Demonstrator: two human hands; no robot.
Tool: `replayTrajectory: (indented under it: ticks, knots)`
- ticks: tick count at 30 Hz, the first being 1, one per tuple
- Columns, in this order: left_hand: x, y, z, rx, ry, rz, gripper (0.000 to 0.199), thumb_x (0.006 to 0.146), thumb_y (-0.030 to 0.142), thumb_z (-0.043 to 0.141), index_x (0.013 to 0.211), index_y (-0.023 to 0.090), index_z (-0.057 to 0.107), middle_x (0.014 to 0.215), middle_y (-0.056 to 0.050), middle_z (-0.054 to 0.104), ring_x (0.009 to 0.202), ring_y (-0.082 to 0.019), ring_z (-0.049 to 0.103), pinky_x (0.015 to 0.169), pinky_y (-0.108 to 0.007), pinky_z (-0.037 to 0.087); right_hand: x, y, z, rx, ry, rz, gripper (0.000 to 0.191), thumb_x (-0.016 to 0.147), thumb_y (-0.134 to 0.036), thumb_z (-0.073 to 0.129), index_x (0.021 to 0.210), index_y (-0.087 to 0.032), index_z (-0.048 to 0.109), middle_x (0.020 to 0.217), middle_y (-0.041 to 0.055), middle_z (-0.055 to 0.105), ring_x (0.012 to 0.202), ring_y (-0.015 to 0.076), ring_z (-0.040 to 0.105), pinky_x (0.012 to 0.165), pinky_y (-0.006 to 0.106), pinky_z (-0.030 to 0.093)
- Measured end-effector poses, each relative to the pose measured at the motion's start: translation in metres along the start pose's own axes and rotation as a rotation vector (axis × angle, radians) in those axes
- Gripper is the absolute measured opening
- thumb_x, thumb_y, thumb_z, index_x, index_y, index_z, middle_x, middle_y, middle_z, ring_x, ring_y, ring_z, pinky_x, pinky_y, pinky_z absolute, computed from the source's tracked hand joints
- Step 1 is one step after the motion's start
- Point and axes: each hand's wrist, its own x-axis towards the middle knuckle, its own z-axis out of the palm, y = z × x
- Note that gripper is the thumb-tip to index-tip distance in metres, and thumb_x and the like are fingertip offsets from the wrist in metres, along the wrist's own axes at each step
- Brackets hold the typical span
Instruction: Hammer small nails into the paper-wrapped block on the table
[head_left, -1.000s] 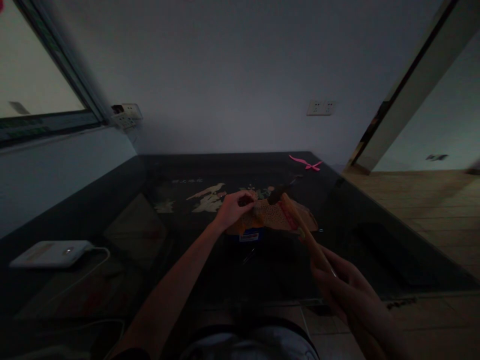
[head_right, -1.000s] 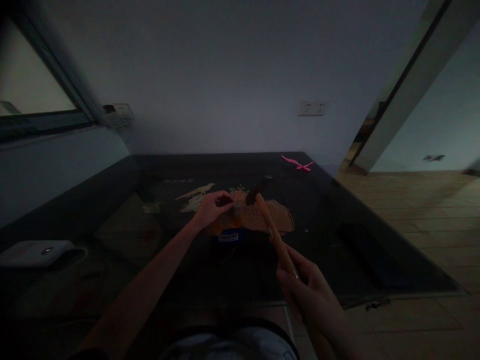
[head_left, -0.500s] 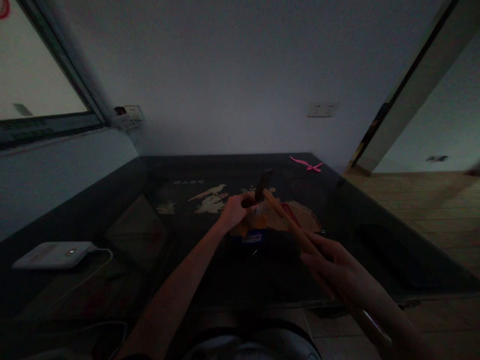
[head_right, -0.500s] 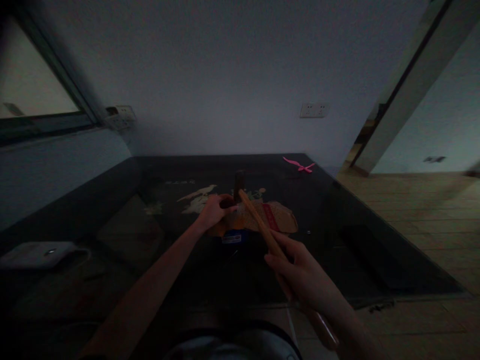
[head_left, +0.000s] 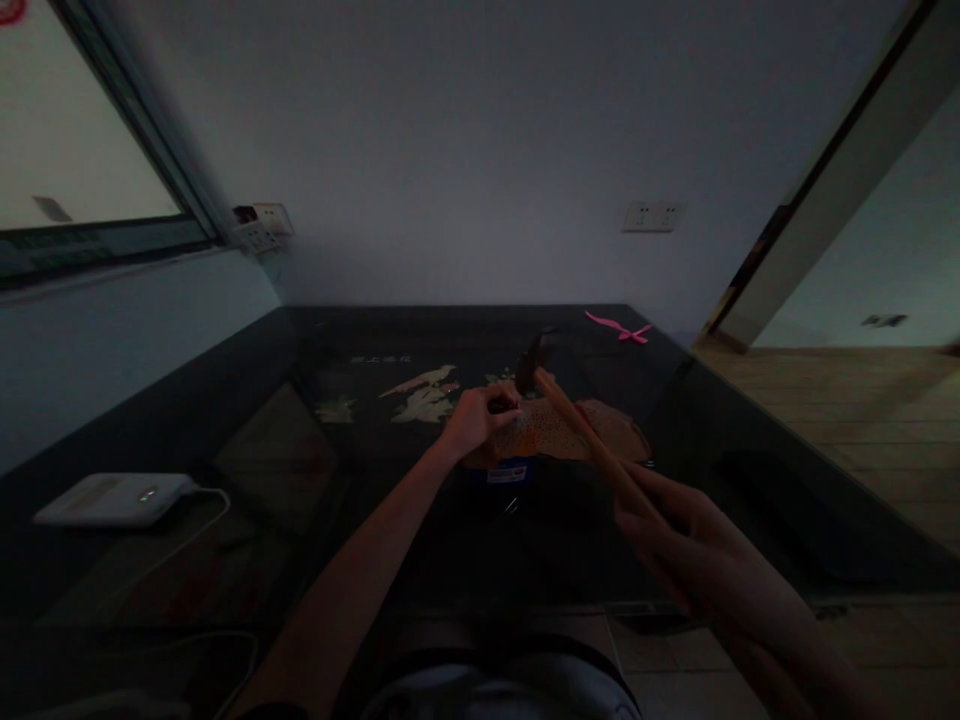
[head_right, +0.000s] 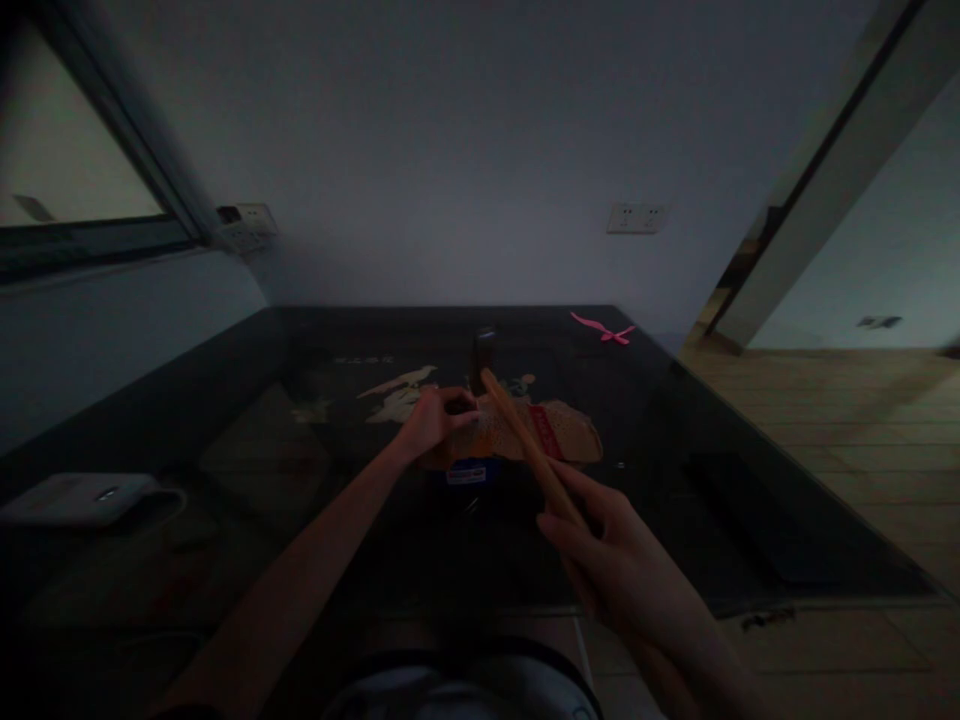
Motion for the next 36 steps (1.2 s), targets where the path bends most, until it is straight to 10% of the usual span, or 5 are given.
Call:
replayTrajectory:
  ticks: [14, 36]
  knots:
    - [0.0014, -0.0002, 0.0002, 0.021, -0.003, -0.016, 0.008, 0.073, 0.021, 0.067, 0.076, 0.014, 0.065, 0.078, -0.002, 0.069, 0.074, -0.015, 0.064, 0.073, -0.026, 0.047, 0.0011, 0.0003, 0.0014, -0.064, -0.035, -0.036, 0.056, 0.074, -0.036, 0.065, 0.126, -0.018, 0.058, 0.057, -0.0018, 0.053, 0.064, 0.0164, 0.058, 0.052, 0.021, 0.047]
    - [0.0022, -0.0060, 0.0011, -0.011, -0.012, -0.008, 0.008, 0.072, 0.020, 0.068, 0.077, 0.014, 0.066, 0.081, -0.004, 0.070, 0.077, -0.016, 0.065, 0.076, -0.027, 0.048, 0.0001, 0.0004, 0.0019, -0.136, -0.084, 0.050, 0.068, 0.074, -0.045, 0.060, 0.135, -0.016, 0.047, 0.056, -0.0039, 0.051, 0.039, 0.0086, 0.041, 0.036, 0.020, 0.035]
